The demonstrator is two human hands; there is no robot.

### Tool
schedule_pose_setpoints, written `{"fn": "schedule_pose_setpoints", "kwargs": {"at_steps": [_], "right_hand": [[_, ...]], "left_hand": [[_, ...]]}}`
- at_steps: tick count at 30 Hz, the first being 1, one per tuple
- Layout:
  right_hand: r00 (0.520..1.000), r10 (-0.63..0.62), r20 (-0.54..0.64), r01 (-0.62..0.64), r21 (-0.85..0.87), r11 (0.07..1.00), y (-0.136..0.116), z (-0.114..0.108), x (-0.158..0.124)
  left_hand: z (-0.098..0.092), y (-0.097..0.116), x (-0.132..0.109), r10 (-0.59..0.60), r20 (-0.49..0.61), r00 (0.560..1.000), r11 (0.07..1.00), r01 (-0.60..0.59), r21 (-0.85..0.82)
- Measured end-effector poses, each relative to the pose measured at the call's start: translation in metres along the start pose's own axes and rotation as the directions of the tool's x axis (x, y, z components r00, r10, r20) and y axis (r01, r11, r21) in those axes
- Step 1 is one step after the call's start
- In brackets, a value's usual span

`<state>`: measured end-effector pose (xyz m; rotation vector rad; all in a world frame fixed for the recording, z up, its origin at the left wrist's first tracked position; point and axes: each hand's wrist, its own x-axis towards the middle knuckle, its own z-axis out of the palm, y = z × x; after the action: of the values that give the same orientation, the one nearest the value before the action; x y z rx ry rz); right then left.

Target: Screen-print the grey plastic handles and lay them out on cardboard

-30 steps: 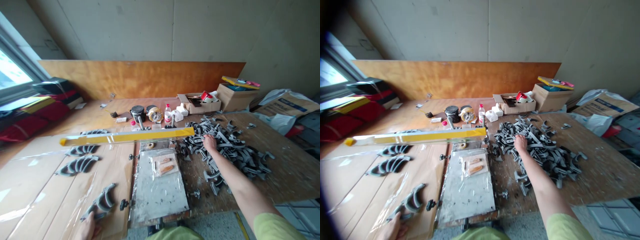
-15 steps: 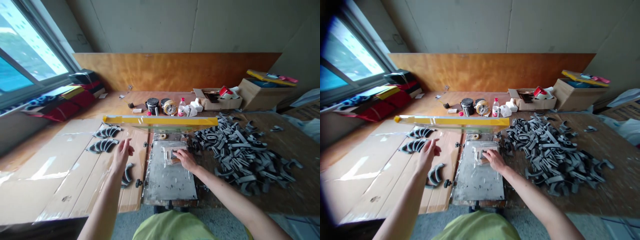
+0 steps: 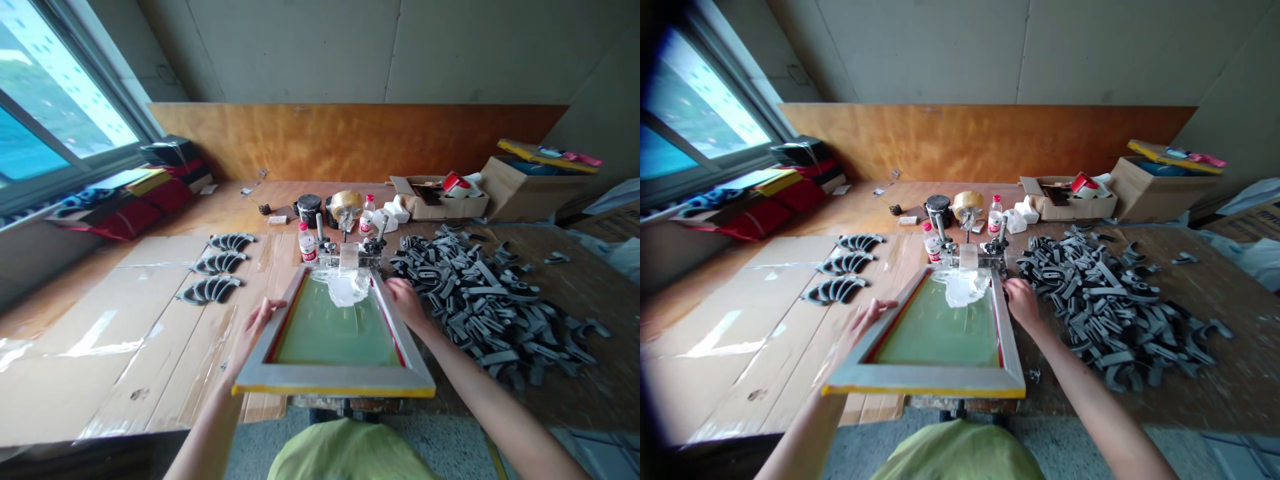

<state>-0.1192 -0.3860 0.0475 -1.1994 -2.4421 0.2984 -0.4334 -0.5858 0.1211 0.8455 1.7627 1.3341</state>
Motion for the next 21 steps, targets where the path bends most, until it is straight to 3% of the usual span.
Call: {"fn": "schedule_pose_setpoints", "kwargs": {"at_steps": [2,4,7,10,14,18,21], "right_hand": [[0.992,0.02,-0.123,-0.02,0.008,1.0,0.0,-0.012,0.021],[0.982,-0.058,-0.18,0.059,0.002,0.998,-0.015,-0.016,0.046],[0.986,-0.163,-0.028,0.161,-0.078,0.984,-0.048,-0.008,0.079],[0.978,-0.092,0.188,0.118,-0.134,0.984,-0.069,0.005,0.092],[0.962,-0.093,0.256,0.131,-0.137,0.982,-0.07,0.017,0.071],[0.909,-0.333,0.252,0.348,-0.015,0.937,-0.059,0.016,0.029],[0.849,-0.449,0.278,0.457,0.038,0.889,-0.052,0.004,0.015]], "left_hand": [[0.0,-0.032,-0.01,-0.116,0.077,0.99,0.993,0.113,0.043],[0.005,-0.063,-0.012,-0.172,0.09,0.981,0.984,0.168,0.054],[0.015,-0.098,-0.008,-0.175,0.044,0.984,0.978,0.168,0.121],[0.02,-0.113,-0.003,-0.16,0.038,0.986,0.977,0.152,0.15],[0.018,-0.118,-0.002,-0.191,0.059,0.98,0.976,0.183,0.122],[0.018,-0.119,-0.003,-0.207,0.059,0.977,0.974,0.2,0.101],[0.019,-0.118,-0.004,-0.21,0.039,0.977,0.974,0.205,0.099]]}}
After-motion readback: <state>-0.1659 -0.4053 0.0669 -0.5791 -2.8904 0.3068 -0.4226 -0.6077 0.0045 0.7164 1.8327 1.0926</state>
